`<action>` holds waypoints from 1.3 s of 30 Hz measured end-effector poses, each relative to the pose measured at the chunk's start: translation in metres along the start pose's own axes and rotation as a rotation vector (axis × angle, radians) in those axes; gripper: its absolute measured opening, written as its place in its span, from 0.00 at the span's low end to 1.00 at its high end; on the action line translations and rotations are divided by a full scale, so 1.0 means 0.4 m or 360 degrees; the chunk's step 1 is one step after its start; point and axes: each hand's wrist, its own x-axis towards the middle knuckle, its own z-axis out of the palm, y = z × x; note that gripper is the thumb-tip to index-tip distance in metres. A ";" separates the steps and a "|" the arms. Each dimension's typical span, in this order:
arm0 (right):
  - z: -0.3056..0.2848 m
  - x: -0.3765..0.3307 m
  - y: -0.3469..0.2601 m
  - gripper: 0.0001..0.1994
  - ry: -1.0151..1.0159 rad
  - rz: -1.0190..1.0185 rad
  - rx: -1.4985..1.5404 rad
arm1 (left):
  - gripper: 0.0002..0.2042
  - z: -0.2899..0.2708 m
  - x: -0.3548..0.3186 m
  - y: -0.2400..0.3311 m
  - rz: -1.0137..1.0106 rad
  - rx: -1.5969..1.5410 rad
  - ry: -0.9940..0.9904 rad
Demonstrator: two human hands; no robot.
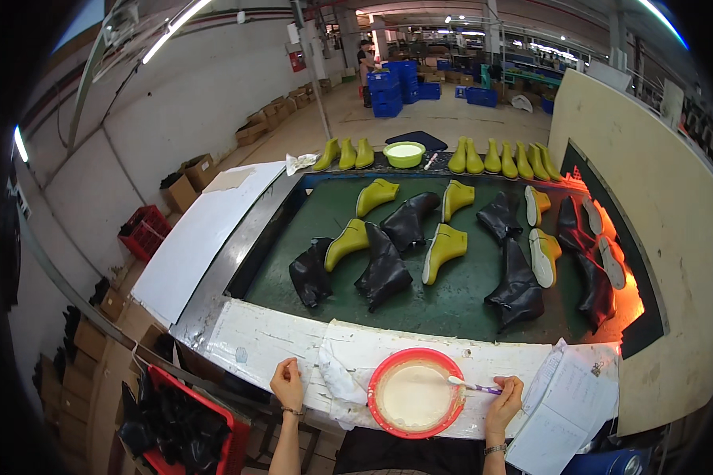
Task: Applying glue to the edges of black shoe uppers using a brush and placing them on a conveyor belt.
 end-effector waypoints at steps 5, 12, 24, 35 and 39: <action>-0.001 0.002 -0.010 0.12 0.0038 0.0013 0.0037 | 0.09 0.007 0.008 -0.025 0.0048 0.0057 0.0056; -0.003 -0.004 -0.015 0.15 0.0011 0.0094 0.0167 | 0.08 0.011 0.001 -0.025 0.0048 0.0183 0.0130; 0.005 0.003 0.005 0.06 0.0018 0.0039 0.0259 | 0.08 0.007 -0.006 -0.005 -0.0025 0.0163 0.0082; 0.002 -0.006 -0.026 0.12 -0.0041 0.0028 0.0088 | 0.08 0.002 -0.006 -0.008 0.0000 0.0106 0.0085; 0.003 -0.012 -0.027 0.11 -0.0032 0.0052 0.0117 | 0.08 -0.014 -0.008 -0.002 -0.0037 0.0094 0.0048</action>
